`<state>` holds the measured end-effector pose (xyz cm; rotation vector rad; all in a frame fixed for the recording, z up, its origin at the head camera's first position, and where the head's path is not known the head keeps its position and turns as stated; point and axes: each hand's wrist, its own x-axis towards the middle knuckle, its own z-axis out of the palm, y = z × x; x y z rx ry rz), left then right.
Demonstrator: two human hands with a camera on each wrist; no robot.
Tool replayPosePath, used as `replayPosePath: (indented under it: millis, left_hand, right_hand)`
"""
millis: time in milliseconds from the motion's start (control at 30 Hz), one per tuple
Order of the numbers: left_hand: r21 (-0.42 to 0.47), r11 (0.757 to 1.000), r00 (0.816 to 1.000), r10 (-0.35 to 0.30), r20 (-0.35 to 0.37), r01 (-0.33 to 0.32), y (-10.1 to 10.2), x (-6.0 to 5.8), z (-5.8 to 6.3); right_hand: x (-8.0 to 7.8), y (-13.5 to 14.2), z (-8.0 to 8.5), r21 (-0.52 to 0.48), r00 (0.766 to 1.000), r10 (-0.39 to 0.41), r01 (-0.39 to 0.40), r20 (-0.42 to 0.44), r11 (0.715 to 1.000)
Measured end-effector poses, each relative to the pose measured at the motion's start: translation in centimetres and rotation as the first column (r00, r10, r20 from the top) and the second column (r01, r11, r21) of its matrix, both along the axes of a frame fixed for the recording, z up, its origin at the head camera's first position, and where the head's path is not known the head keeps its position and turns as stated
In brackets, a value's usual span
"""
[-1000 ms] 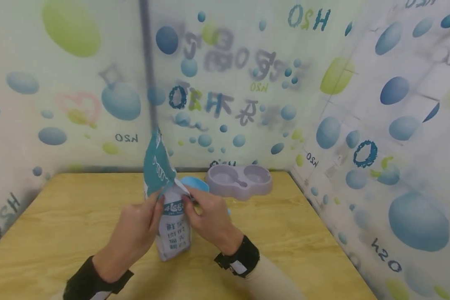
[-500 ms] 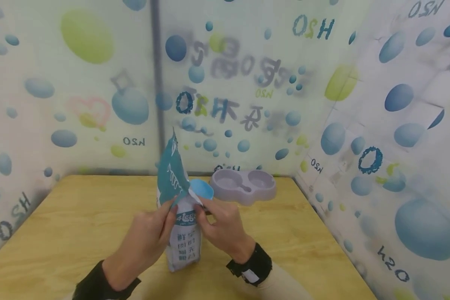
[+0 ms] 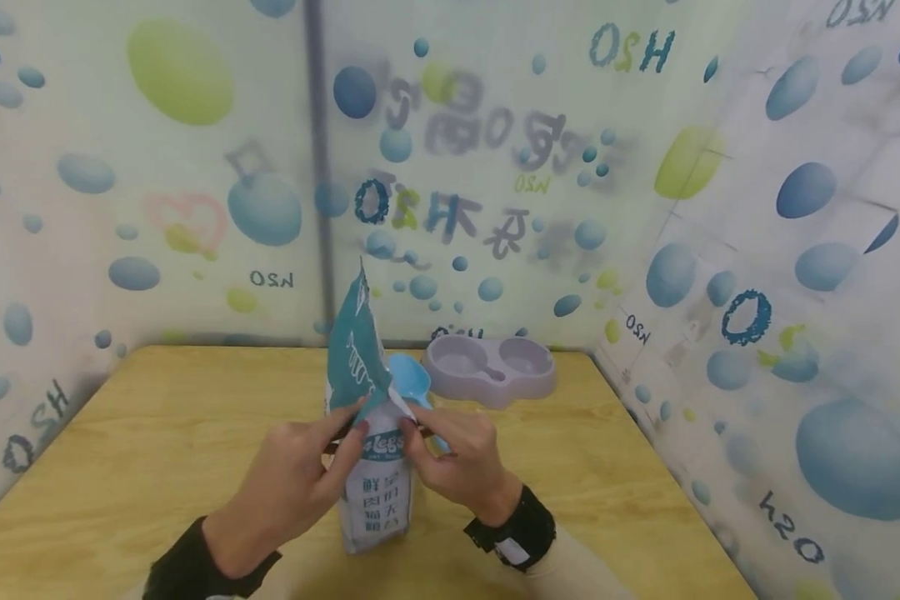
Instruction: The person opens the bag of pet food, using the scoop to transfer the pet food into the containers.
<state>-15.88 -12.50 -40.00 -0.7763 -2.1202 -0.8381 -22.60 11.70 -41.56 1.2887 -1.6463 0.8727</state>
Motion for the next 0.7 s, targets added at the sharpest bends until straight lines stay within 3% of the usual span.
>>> replayPosePath:
  millis: [233, 500, 700]
  left_hand:
    - [-0.023, 0.998, 0.998, 0.055, 0.014, -0.055, -1.2, -0.4, 0.8]
    - [0.036, 0.990, 0.991, 0.132, 0.020, -0.133, -1.9, -1.2, 1.9]
    - [0.105, 0.974, 0.975, 0.189, 0.116, -0.202, -1.8, -2.0, 3.0]
  right_hand:
    - [-0.2, -0.2, 0.1, -0.026, 0.998, 0.011, -0.013, -0.060, 1.000]
    - [-0.2, -0.6, 0.2, -0.008, 0.999, 0.027, -0.027, 0.035, 1.000]
    - [-0.7, -0.4, 0.1, -0.022, 0.997, 0.050, -0.049, 0.064, 0.999]
